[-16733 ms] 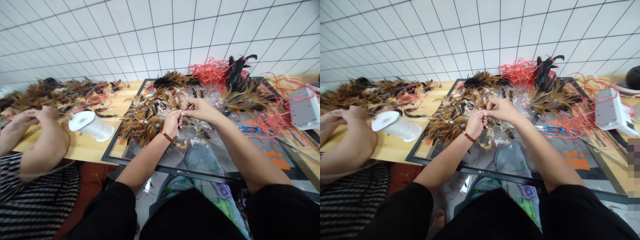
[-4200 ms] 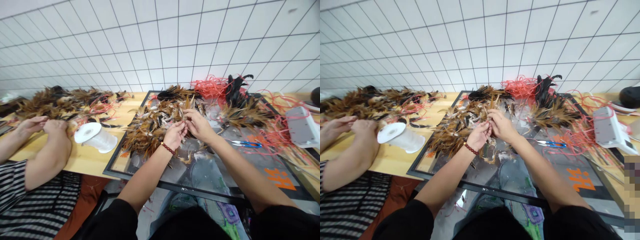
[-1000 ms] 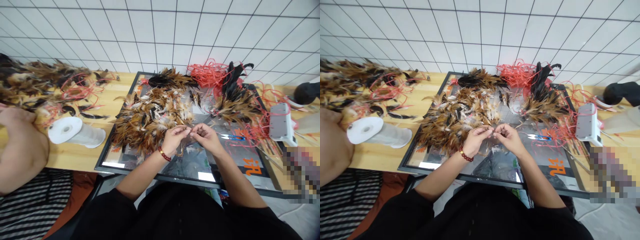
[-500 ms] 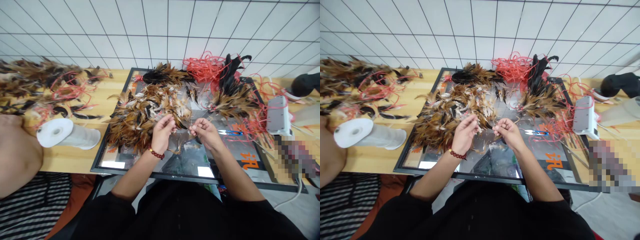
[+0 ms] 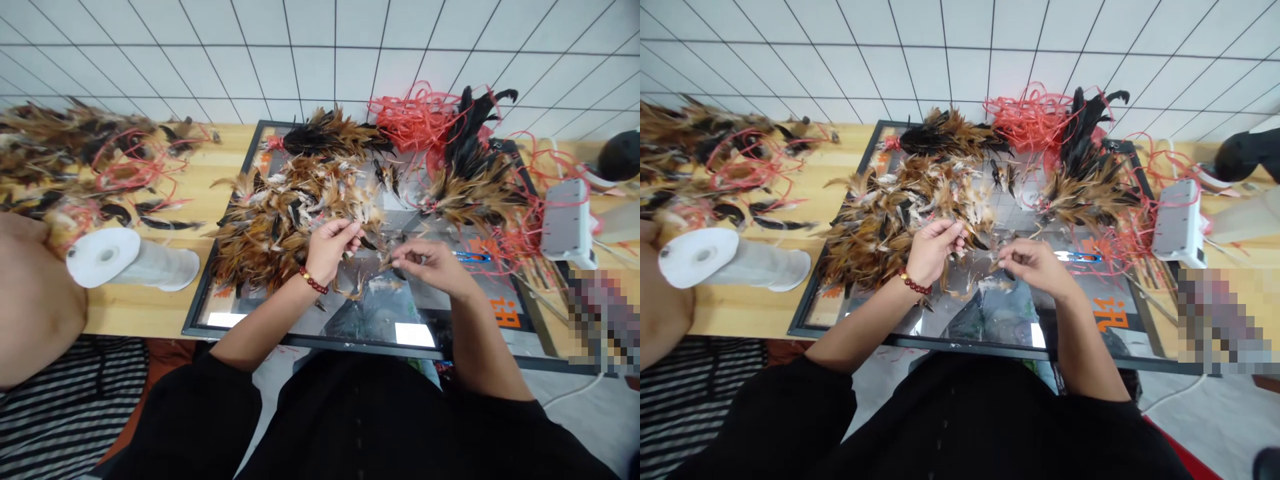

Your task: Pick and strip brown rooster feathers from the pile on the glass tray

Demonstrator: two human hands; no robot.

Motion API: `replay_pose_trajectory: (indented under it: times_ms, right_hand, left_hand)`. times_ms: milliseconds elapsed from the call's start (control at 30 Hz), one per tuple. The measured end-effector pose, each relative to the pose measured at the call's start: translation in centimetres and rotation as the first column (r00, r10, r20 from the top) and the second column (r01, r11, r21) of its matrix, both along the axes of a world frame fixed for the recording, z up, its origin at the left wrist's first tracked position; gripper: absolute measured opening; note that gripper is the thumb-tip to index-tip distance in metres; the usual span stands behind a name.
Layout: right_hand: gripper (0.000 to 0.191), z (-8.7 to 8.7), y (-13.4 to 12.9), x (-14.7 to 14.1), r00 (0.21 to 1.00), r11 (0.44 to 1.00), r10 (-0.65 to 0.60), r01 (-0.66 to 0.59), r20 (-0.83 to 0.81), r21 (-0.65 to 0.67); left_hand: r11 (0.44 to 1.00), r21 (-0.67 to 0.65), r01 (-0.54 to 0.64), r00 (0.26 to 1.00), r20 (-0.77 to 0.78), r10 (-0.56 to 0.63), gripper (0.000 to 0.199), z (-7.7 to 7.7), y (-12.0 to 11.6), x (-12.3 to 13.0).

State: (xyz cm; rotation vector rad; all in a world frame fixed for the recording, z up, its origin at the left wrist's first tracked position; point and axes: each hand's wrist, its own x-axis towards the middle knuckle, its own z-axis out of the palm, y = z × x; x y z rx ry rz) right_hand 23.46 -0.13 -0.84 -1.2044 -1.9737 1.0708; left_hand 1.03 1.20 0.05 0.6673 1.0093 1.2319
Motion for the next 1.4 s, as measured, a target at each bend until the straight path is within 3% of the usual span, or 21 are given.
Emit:
replay_pose_trajectory:
  times_ms: [100, 233, 300, 367, 433, 600, 733, 900, 1000, 1033, 1133, 1233, 1400]
  right_hand:
    - [0.015, 0.1, -0.6, -0.4, 0.940, 0.966, 0.253, -0.258, 0.231, -0.005]
    - [0.011, 0.6, -0.9, -1.4, 0.880, 0.925, 0.341, -0.377, 0.331, 0.049]
    - [0.015, 1.1, -1.0, -1.6, 0.918, 0.938, 0.281, -0.325, 0.281, 0.120]
    - [0.015, 1.6, -1.1, -1.7, 0.960, 0.955, 0.146, -0.200, 0.241, 0.218]
    - [0.014, 1.6, -1.2, -1.8, 0.966, 0.936, 0.038, -0.124, 0.258, 0.330]
    - [0.018, 0.7, -1.1, -2.0, 0.895, 0.839, -0.078, -0.179, 0.439, 0.514]
    - [0.017, 0.1, -1.2, -2.3, 0.871, 0.781, -0.145, -0.191, 0.470, 0.595]
    - [0.014, 0.2, -1.4, -2.7, 0.901, 0.774, -0.151, -0.148, 0.406, 0.616]
    - [0.015, 0.4, -1.4, -2.6, 0.921, 0.799, -0.213, -0.028, 0.326, 0.601]
    - [0.014, 0.4, -1.4, -2.6, 0.940, 0.825, -0.182, -0.014, 0.289, 0.565]
    - [0.012, 0.2, -1.7, -2.9, 0.971, 0.905, 0.131, -0.199, 0.200, 0.375]
    - [0.018, -0.4, -2.4, -4.3, 0.908, 0.872, 0.328, -0.397, 0.262, 0.286]
    - [0.021, -1.2, -3.2, -6.4, 0.828, 0.832, 0.332, -0.483, 0.452, 0.273]
  left_hand:
    - [1.000, -0.007, -0.016, 1.000, 0.020, 0.016, 0.028, -0.5, 0.1, 0.1]
    - [0.999, 0.020, 0.038, 0.998, -0.045, -0.037, 0.030, -1.4, -0.7, 0.2]
    - [0.993, 0.036, 0.111, 0.988, -0.112, -0.107, 0.030, -1.8, -1.2, 0.1]
    - [0.984, 0.057, 0.171, 0.970, -0.186, -0.157, 0.028, -2.0, -1.6, 0.2]
    - [0.977, 0.083, 0.195, 0.954, -0.248, -0.169, 0.026, -2.0, -1.9, 0.3]
    - [0.966, 0.159, 0.203, 0.939, -0.311, -0.146, 0.023, -1.7, -2.4, 0.7]
    - [0.955, 0.191, 0.226, 0.911, -0.390, -0.137, 0.013, -2.4, -2.6, 0.7]
    - [0.909, 0.212, 0.359, 0.836, -0.506, -0.212, 0.008, -3.1, -2.4, 0.2]
    - [0.958, 0.113, 0.265, 0.895, -0.398, -0.201, 0.008, -2.6, -2.0, 0.0]
    - [0.974, 0.070, 0.214, 0.925, -0.334, -0.179, 0.009, -2.3, -1.8, -0.1]
    - [0.989, -0.022, 0.148, 0.976, -0.161, -0.150, 0.018, -1.5, -1.3, -0.5]
    - [0.980, -0.124, 0.155, 0.987, -0.022, -0.159, 0.024, -1.1, -1.0, -0.7]
    - [0.969, -0.207, 0.132, 0.990, 0.085, -0.116, 0.016, -0.8, -0.9, -0.5]
